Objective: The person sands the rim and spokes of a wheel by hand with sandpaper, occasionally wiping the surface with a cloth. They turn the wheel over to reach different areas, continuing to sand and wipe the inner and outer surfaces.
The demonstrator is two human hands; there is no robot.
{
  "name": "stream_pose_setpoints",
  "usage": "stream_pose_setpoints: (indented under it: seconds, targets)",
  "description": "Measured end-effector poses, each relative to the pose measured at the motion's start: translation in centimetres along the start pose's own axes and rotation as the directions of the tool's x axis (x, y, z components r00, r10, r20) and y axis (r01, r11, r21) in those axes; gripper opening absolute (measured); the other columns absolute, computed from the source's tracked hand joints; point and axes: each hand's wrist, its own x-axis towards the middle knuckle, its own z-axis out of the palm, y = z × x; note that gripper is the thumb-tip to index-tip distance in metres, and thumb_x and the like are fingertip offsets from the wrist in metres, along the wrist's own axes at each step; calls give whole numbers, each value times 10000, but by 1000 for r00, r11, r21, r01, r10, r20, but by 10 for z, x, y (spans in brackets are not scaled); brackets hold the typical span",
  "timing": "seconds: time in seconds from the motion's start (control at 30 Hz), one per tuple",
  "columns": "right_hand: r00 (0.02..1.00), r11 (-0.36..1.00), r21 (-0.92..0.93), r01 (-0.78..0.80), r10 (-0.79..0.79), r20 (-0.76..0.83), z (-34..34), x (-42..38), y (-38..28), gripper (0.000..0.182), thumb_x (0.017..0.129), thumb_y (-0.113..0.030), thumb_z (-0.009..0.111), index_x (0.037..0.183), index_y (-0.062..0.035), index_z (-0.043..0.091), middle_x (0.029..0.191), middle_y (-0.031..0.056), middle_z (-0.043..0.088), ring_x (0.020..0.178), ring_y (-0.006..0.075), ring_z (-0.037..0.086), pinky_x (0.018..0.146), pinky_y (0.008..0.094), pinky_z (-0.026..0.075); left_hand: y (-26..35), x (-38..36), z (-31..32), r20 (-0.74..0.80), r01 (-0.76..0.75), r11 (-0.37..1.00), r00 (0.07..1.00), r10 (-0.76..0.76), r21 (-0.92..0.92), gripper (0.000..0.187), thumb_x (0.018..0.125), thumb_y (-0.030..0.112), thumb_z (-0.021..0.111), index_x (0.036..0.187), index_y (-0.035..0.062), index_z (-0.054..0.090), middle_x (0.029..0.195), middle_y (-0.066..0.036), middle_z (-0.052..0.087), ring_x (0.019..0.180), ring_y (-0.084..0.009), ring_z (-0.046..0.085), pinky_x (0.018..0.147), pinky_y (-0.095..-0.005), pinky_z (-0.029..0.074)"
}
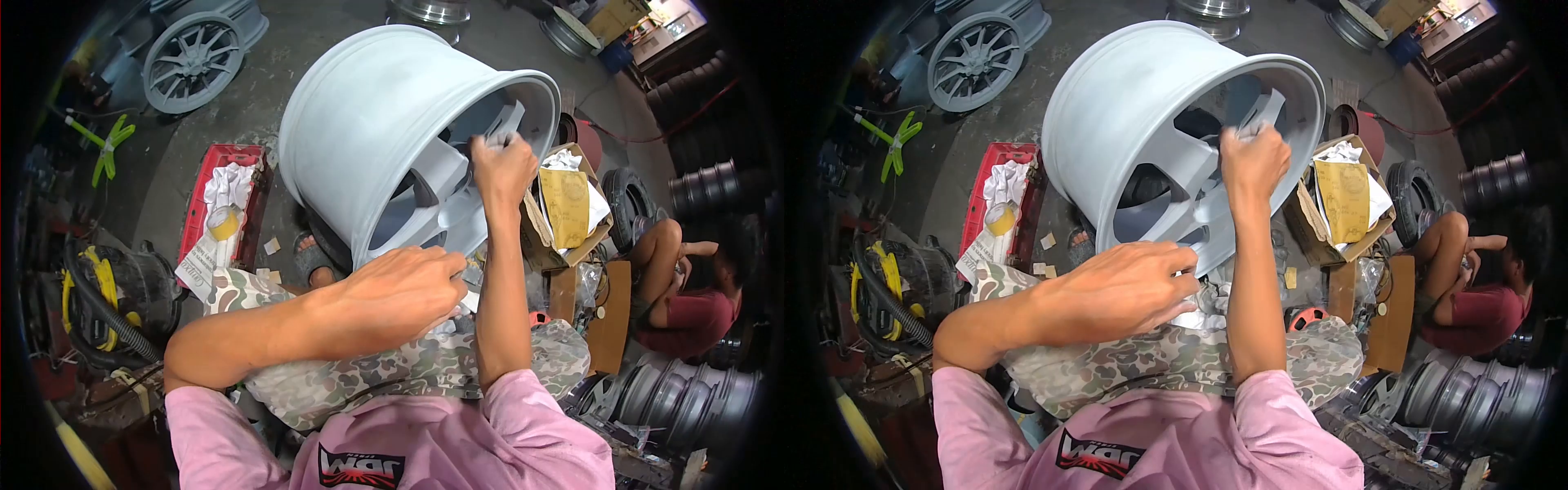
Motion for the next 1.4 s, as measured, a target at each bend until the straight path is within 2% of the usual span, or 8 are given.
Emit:
stream_pose_setpoints:
  seconds: [0.37,0.57,0.77,0.9,0.93,1.07,1.13,1.4]
  targets:
    - [998,998,63,0,-4,59,3,2,11,221,733,-172,781,733,26,682,726,265,697,696,431,708,744,471,553,2,-5,1,-9,15,999,1000,-15,-36,146,925,123,666,945,-17,627,987,-152,571,942,-338,615,829,-461,515]
    - [992,997,39,69,-64,-104,7,26,5,262,765,-212,787,734,24,679,749,255,706,733,441,704,718,489,533,1,-5,-3,-76,-10,999,997,6,-46,153,917,119,683,917,-24,628,935,-159,580,890,-351,631,790,-453,521]
    - [965,970,213,-116,59,256,-32,-39,37,320,863,-252,755,838,64,711,641,114,652,614,145,585,624,329,498,-19,-19,-74,-652,89,996,755,-64,6,92,919,65,706,935,-21,735,873,-75,729,779,-172,666,729,-280,514]
    - [922,909,407,-89,-80,380,-40,-111,42,271,910,-219,772,896,49,734,647,27,609,620,74,504,590,282,456,-56,-29,-88,-718,309,939,619,-318,-150,278,1021,238,664,928,-16,731,867,-18,719,761,-88,608,707,-243,483]
    - [865,886,376,-273,55,498,-37,-131,38,243,898,-194,780,894,45,736,646,23,624,629,57,513,587,272,455,-59,-29,-91,-705,357,910,589,-395,-211,242,973,200,673,938,-34,726,802,-59,708,716,-133,628,671,-287,493]
    - [890,872,365,-327,154,430,-21,-157,-3,216,865,-153,779,785,25,687,640,58,667,559,109,568,583,299,477,-45,-17,-94,-674,394,866,552,-491,-308,226,946,159,692,909,-62,714,678,-17,645,655,-45,523,572,-265,427]
    - [954,942,292,-163,74,290,-14,-160,-14,225,834,-129,763,725,11,624,624,105,672,520,213,622,581,336,493,-41,-18,-93,-653,395,861,567,-502,-320,220,942,154,693,913,-63,715,676,-38,649,652,-49,523,567,-278,429]
    - [977,963,216,-159,121,178,2,-145,-11,252,766,-180,759,707,5,599,625,164,669,566,335,667,618,424,513,-47,-19,-87,-726,211,961,632,-272,-177,233,924,152,692,857,-70,684,615,-122,582,611,-65,468,534,-315,408]
